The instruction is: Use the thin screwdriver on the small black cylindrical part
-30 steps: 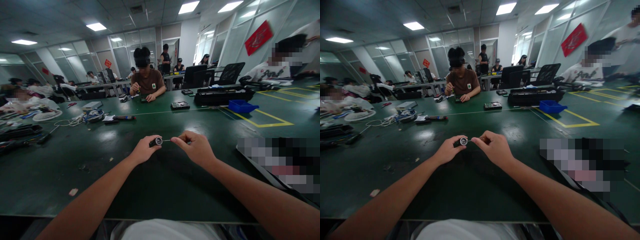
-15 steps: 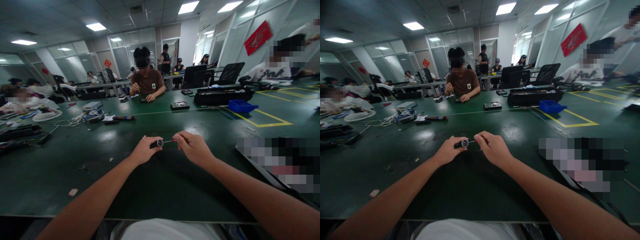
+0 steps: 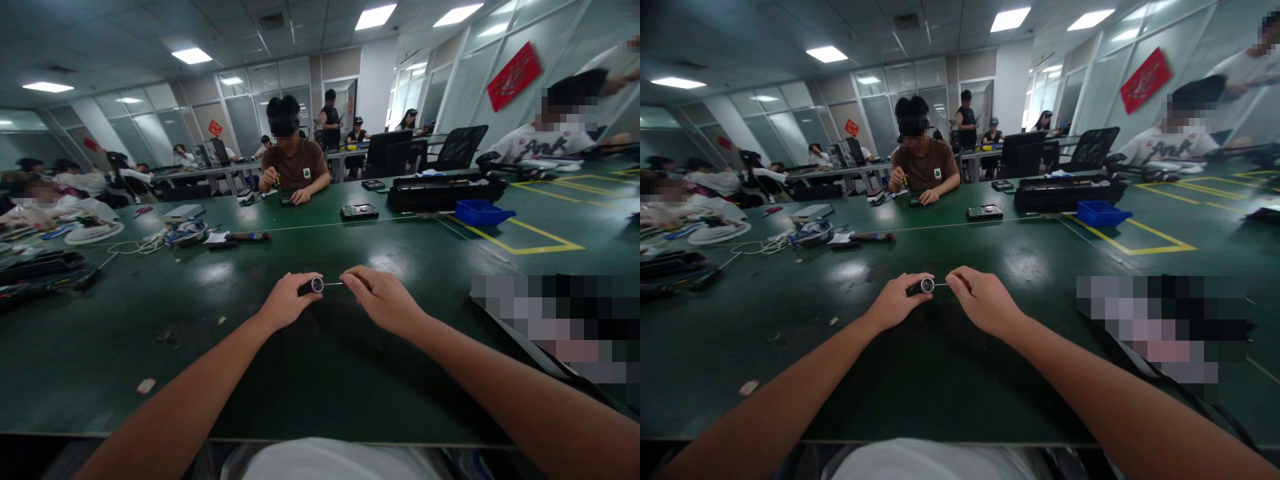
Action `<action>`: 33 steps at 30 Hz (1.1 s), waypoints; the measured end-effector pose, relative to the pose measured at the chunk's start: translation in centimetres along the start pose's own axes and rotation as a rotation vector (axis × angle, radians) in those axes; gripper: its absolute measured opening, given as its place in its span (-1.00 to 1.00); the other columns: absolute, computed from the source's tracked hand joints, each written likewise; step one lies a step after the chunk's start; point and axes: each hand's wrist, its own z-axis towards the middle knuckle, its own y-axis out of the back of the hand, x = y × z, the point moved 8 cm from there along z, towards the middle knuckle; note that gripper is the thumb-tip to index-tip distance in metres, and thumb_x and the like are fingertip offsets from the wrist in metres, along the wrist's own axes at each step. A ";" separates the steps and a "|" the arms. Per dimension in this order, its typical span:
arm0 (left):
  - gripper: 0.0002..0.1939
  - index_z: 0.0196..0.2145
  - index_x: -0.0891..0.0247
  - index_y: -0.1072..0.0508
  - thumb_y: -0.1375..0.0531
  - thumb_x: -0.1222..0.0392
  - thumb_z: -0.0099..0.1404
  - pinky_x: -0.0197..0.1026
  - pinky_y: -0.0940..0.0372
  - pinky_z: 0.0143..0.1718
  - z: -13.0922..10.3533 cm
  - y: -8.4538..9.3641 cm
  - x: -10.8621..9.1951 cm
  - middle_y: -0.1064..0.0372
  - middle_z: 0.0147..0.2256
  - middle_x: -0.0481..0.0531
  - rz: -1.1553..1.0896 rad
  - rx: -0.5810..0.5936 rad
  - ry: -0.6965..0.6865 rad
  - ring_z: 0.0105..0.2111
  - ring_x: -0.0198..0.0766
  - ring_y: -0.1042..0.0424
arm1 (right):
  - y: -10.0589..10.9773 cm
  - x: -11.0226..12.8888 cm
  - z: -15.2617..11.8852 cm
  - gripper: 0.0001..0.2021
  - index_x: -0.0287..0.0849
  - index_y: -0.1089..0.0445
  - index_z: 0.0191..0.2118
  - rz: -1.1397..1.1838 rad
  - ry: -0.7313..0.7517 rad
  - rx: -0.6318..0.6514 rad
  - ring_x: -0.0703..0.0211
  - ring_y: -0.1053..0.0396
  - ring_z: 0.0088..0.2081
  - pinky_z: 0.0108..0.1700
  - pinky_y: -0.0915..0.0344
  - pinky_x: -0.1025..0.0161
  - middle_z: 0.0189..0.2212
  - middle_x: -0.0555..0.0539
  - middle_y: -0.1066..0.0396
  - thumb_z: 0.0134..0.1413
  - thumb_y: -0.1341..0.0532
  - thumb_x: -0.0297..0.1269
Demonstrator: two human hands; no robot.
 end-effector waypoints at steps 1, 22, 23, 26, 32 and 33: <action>-0.61 0.05 0.03 -0.46 -0.28 0.12 0.25 0.21 0.04 0.27 0.0 -0.1 -0.1 -0.46 0.01 0.01 0.004 0.010 0.001 0.02 -0.04 -0.39 | 0.0 -0.1 0.1 -0.68 -0.13 -0.46 -0.20 -0.014 -0.006 -0.005 0.16 -0.42 -0.41 -0.36 -0.20 0.23 -0.43 -0.03 -0.49 0.35 0.01 -0.15; -0.60 0.04 0.03 -0.47 -0.30 0.15 0.24 -0.03 -0.23 0.07 -0.2 -0.1 -0.3 -0.48 -0.04 -0.05 0.022 -0.006 -0.020 -0.05 -0.11 -0.41 | -0.2 -0.3 0.0 -0.74 -0.11 -0.40 0.00 0.013 -0.023 0.026 0.22 -0.32 -0.50 -0.45 -0.13 0.26 -0.48 0.03 -0.42 0.33 -0.05 -0.21; -0.60 0.05 0.03 -0.47 -0.30 0.15 0.24 -0.03 -0.24 0.05 -0.2 -0.1 -0.3 -0.48 -0.05 -0.04 0.026 -0.007 -0.020 -0.06 -0.11 -0.41 | -0.3 -0.4 0.0 -0.73 -0.10 -0.37 0.04 0.011 -0.026 0.032 0.21 -0.31 -0.51 -0.46 -0.13 0.26 -0.50 0.04 -0.41 0.32 -0.06 -0.22; -0.60 0.05 0.04 -0.45 -0.29 0.15 0.25 -0.04 -0.25 0.02 -0.2 0.2 -0.2 -0.47 -0.05 -0.03 0.041 -0.026 -0.025 -0.07 -0.12 -0.41 | -0.3 -0.3 -0.1 -0.72 -0.12 -0.32 0.07 0.040 -0.007 0.029 0.18 -0.39 -0.42 -0.40 -0.21 0.25 -0.40 -0.01 -0.47 0.29 -0.10 -0.26; -0.62 0.06 0.04 -0.45 -0.27 0.13 0.27 -0.01 -0.22 0.07 -0.1 0.6 -0.4 -0.47 -0.04 -0.03 0.067 -0.054 -0.029 -0.06 -0.12 -0.41 | -0.6 -0.1 -0.1 -0.77 -0.14 -0.38 -0.02 0.041 0.013 0.065 0.15 -0.43 -0.33 -0.33 -0.24 0.23 -0.30 -0.07 -0.51 0.30 -0.08 -0.26; -0.62 0.06 0.04 -0.45 -0.27 0.13 0.27 0.00 -0.21 0.09 -0.1 0.5 -0.5 -0.47 -0.04 -0.02 0.072 -0.049 -0.028 -0.06 -0.12 -0.41 | -0.6 -0.2 0.0 -0.75 -0.15 -0.40 -0.05 0.030 0.008 0.068 0.15 -0.42 -0.35 -0.35 -0.22 0.23 -0.32 -0.07 -0.51 0.32 -0.05 -0.22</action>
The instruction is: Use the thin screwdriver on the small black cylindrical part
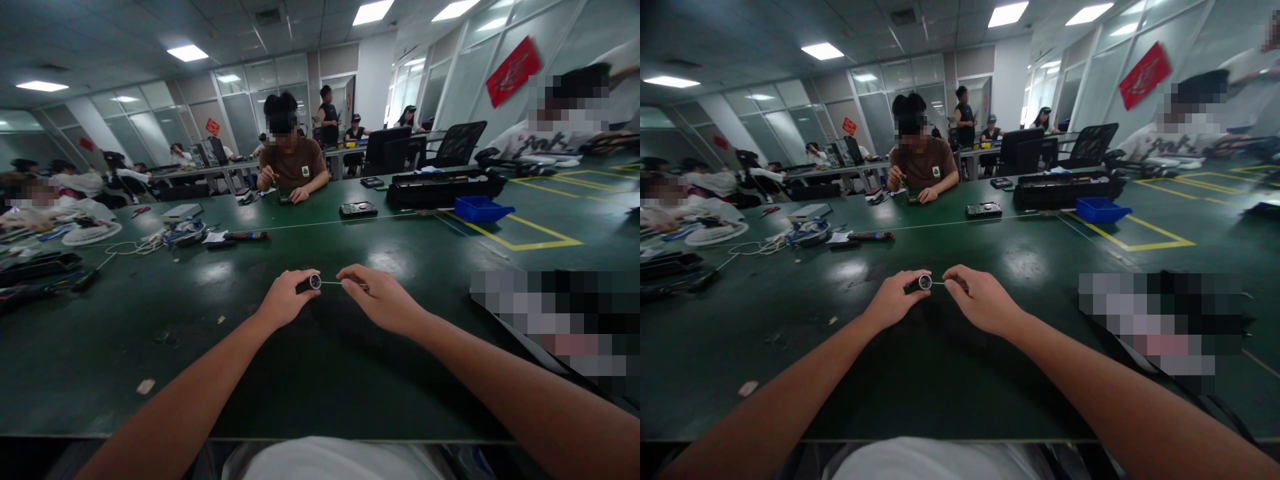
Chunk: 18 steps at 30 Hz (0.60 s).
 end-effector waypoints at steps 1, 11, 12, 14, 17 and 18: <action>-0.62 0.05 0.05 -0.45 -0.27 0.13 0.27 0.01 -0.20 0.10 0.0 0.0 -0.1 -0.47 -0.04 -0.02 0.004 0.004 0.001 -0.06 -0.12 -0.41 | 0.1 0.0 0.0 -0.73 -0.15 -0.42 -0.08 -0.005 -0.001 -0.008 0.15 -0.42 -0.36 -0.36 -0.21 0.23 -0.33 -0.07 -0.50 0.34 -0.02 -0.20; -0.62 0.04 0.04 -0.46 -0.28 0.12 0.26 0.02 -0.20 0.08 -0.1 -0.2 -0.4 -0.48 -0.05 -0.03 0.012 0.019 -0.010 -0.09 -0.11 -0.41 | 0.5 -0.2 0.0 -0.75 -0.11 -0.35 0.02 -0.016 -0.005 -0.073 0.22 -0.29 -0.53 -0.46 -0.12 0.27 -0.51 0.05 -0.38 0.31 -0.07 -0.24; -0.62 0.05 0.04 -0.46 -0.27 0.12 0.26 0.03 -0.20 0.09 -0.1 -0.2 -0.4 -0.48 -0.04 -0.03 0.008 0.015 -0.011 -0.08 -0.11 -0.40 | 0.5 -0.2 0.0 -0.75 -0.11 -0.33 0.04 -0.010 -0.003 -0.072 0.22 -0.29 -0.52 -0.46 -0.13 0.26 -0.49 0.04 -0.38 0.30 -0.08 -0.24; -0.63 0.05 0.04 -0.45 -0.27 0.12 0.27 0.04 -0.18 0.12 -0.1 0.0 -0.4 -0.47 -0.04 -0.03 0.001 0.011 -0.009 -0.06 -0.11 -0.40 | 0.4 -0.3 -0.1 -0.73 -0.11 -0.30 0.06 0.006 0.002 -0.070 0.21 -0.33 -0.47 -0.42 -0.18 0.25 -0.43 0.02 -0.41 0.30 -0.09 -0.25; -0.62 0.05 0.05 -0.45 -0.27 0.12 0.27 0.03 -0.21 0.10 -0.1 0.1 -0.3 -0.47 -0.04 -0.02 -0.011 0.015 0.010 -0.06 -0.11 -0.40 | 0.3 -0.3 -0.1 -0.72 -0.11 -0.28 0.08 0.036 0.009 -0.064 0.16 -0.40 -0.34 -0.31 -0.27 0.20 -0.32 -0.04 -0.45 0.28 -0.09 -0.29; -0.62 0.05 0.05 -0.46 -0.27 0.12 0.27 0.03 -0.21 0.09 -0.1 0.1 -0.3 -0.47 -0.04 -0.02 -0.013 0.017 0.016 -0.07 -0.11 -0.41 | 0.3 -0.2 -0.2 -0.71 -0.11 -0.28 0.09 0.044 0.013 -0.061 0.14 -0.41 -0.30 -0.27 -0.29 0.19 -0.28 -0.06 -0.46 0.28 -0.09 -0.30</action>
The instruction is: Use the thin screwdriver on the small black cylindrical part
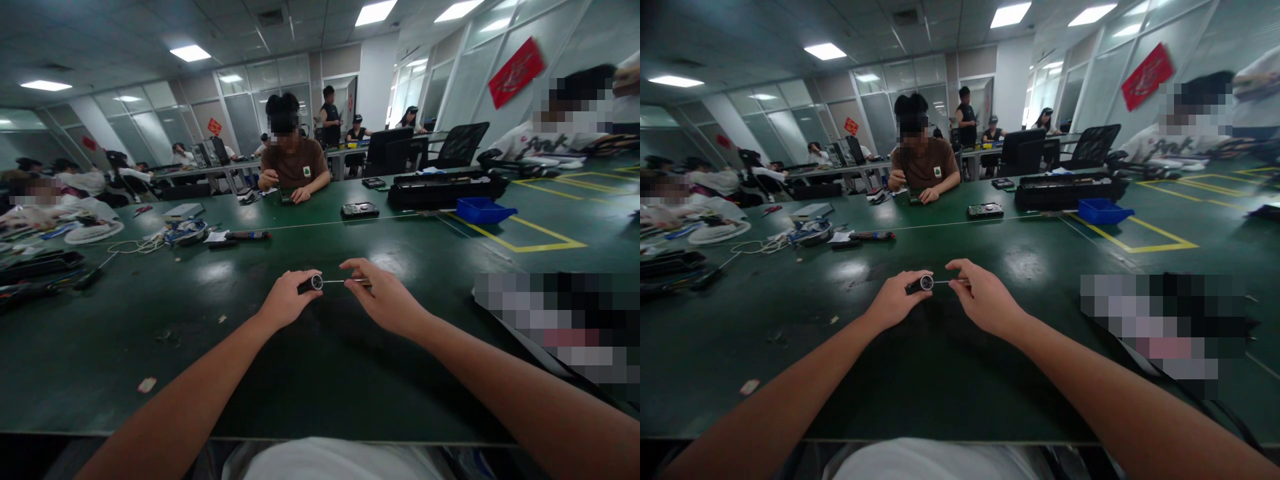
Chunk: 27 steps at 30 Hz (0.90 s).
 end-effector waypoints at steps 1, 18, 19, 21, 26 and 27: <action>-0.62 0.05 0.05 -0.46 -0.27 0.12 0.27 0.04 -0.21 0.10 0.0 0.0 0.0 -0.47 -0.04 -0.01 0.000 0.001 0.005 -0.07 -0.11 -0.41 | 0.0 0.1 0.0 -0.71 -0.11 -0.28 0.09 0.004 0.004 0.004 0.13 -0.42 -0.26 -0.24 -0.30 0.18 -0.25 -0.08 -0.47 0.28 -0.09 -0.32; -0.61 0.05 0.03 -0.45 -0.28 0.11 0.26 0.20 -0.01 0.26 0.1 -0.2 0.1 -0.46 0.00 -0.03 0.006 0.000 0.019 0.00 -0.08 -0.40 | 0.3 -1.0 0.1 -0.61 -0.16 -0.38 0.02 0.000 -0.154 -0.012 0.19 -0.42 -0.46 -0.38 -0.24 0.23 -0.35 -0.07 -0.50 0.38 0.09 -0.12; -0.61 0.05 0.03 -0.45 -0.28 0.12 0.26 0.21 -0.01 0.26 0.0 -0.2 0.0 -0.47 -0.01 -0.03 0.006 0.002 0.022 -0.01 -0.07 -0.40 | 0.3 -1.0 0.1 -0.62 -0.16 -0.39 0.02 -0.013 -0.152 -0.015 0.18 -0.43 -0.45 -0.37 -0.24 0.22 -0.32 -0.08 -0.51 0.38 0.09 -0.13; -0.61 0.05 0.03 -0.46 -0.28 0.12 0.26 0.21 -0.01 0.26 0.0 -0.3 0.1 -0.47 -0.01 -0.02 0.006 0.013 0.030 -0.01 -0.06 -0.40 | 0.3 -1.0 0.2 -0.64 -0.16 -0.39 0.04 -0.029 -0.145 -0.011 0.16 -0.44 -0.42 -0.36 -0.24 0.22 -0.29 -0.10 -0.53 0.37 0.06 -0.16; -0.60 0.06 0.02 -0.44 -0.27 0.11 0.26 0.25 0.08 0.29 0.0 -0.4 0.3 -0.45 0.02 -0.02 -0.011 0.023 0.026 0.03 -0.07 -0.38 | 0.3 -0.5 0.1 -0.67 -0.15 -0.31 0.11 -0.029 -0.115 0.000 0.16 -0.41 -0.45 -0.40 -0.21 0.23 -0.35 -0.07 -0.54 0.32 -0.02 -0.24; -0.60 0.07 0.02 -0.44 -0.27 0.11 0.27 0.25 0.08 0.29 0.0 -0.4 0.3 -0.45 0.02 -0.02 -0.014 0.019 0.025 0.03 -0.07 -0.38 | 0.3 -0.4 0.1 -0.66 -0.16 -0.30 0.13 -0.029 -0.109 -0.005 0.17 -0.38 -0.48 -0.41 -0.20 0.23 -0.40 -0.05 -0.52 0.31 -0.04 -0.24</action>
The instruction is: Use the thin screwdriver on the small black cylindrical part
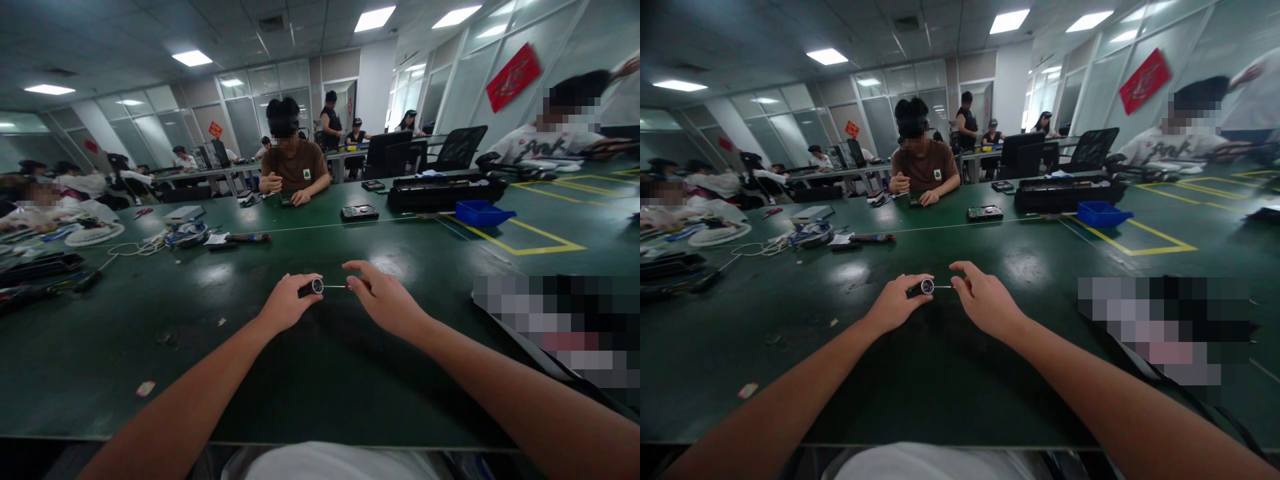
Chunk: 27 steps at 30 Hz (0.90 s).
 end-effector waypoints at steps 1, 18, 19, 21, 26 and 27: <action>-0.60 0.07 0.02 -0.44 -0.26 0.11 0.27 0.24 0.06 0.29 0.0 0.1 0.0 -0.45 0.02 -0.02 -0.002 -0.006 0.001 0.03 -0.07 -0.38 | 0.1 0.1 0.0 -0.66 -0.16 -0.28 0.13 0.003 0.009 -0.011 0.17 -0.36 -0.50 -0.42 -0.20 0.23 -0.44 -0.03 -0.49 0.30 -0.05 -0.23; -0.61 0.05 0.04 -0.45 -0.27 0.10 0.25 0.29 0.17 0.30 0.0 -0.3 -0.2 -0.44 0.04 0.02 -0.028 0.026 0.014 0.08 -0.03 -0.36 | 0.8 0.2 -0.2 -0.75 -0.13 -0.28 0.02 0.125 0.050 -0.122 0.15 -0.38 -0.39 -0.33 -0.25 0.22 -0.38 -0.03 -0.43 0.28 -0.06 -0.24; -0.61 0.05 0.04 -0.45 -0.27 0.09 0.26 0.29 0.18 0.31 0.0 -0.2 -0.2 -0.44 0.04 0.02 -0.029 0.024 0.020 0.08 -0.03 -0.36 | 0.9 0.0 -0.2 -0.76 -0.14 -0.28 -0.01 0.158 0.040 -0.135 0.15 -0.39 -0.37 -0.31 -0.27 0.21 -0.36 -0.03 -0.44 0.25 -0.09 -0.24; -0.62 0.05 0.04 -0.44 -0.25 0.09 0.27 0.29 0.19 0.31 0.0 0.0 -0.2 -0.43 0.05 0.02 -0.030 0.005 0.030 0.08 -0.04 -0.36 | 0.8 -0.4 0.0 -0.80 -0.14 -0.32 -0.10 0.252 0.017 -0.141 0.14 -0.40 -0.33 -0.26 -0.31 0.18 -0.34 -0.05 -0.44 0.21 -0.14 -0.20; -0.61 0.07 0.04 -0.42 -0.25 0.10 0.28 0.24 0.20 0.33 0.1 0.4 -0.8 -0.43 0.05 0.01 0.016 -0.029 -0.055 0.08 -0.10 -0.35 | -0.6 -3.7 0.9 -0.71 -0.16 -0.34 -0.23 0.764 -0.228 -0.148 0.15 -0.43 -0.35 -0.18 -0.42 0.10 -0.40 -0.06 -0.39 0.24 -0.07 -0.03; -0.60 0.08 0.03 -0.42 -0.25 0.09 0.28 0.24 0.21 0.33 0.1 0.3 -0.8 -0.43 0.04 0.00 0.023 -0.021 -0.060 0.07 -0.11 -0.35 | -0.9 -4.3 1.0 -0.72 -0.15 -0.32 -0.26 0.851 -0.273 -0.155 0.16 -0.41 -0.37 -0.19 -0.44 0.10 -0.41 -0.05 -0.37 0.23 -0.08 -0.02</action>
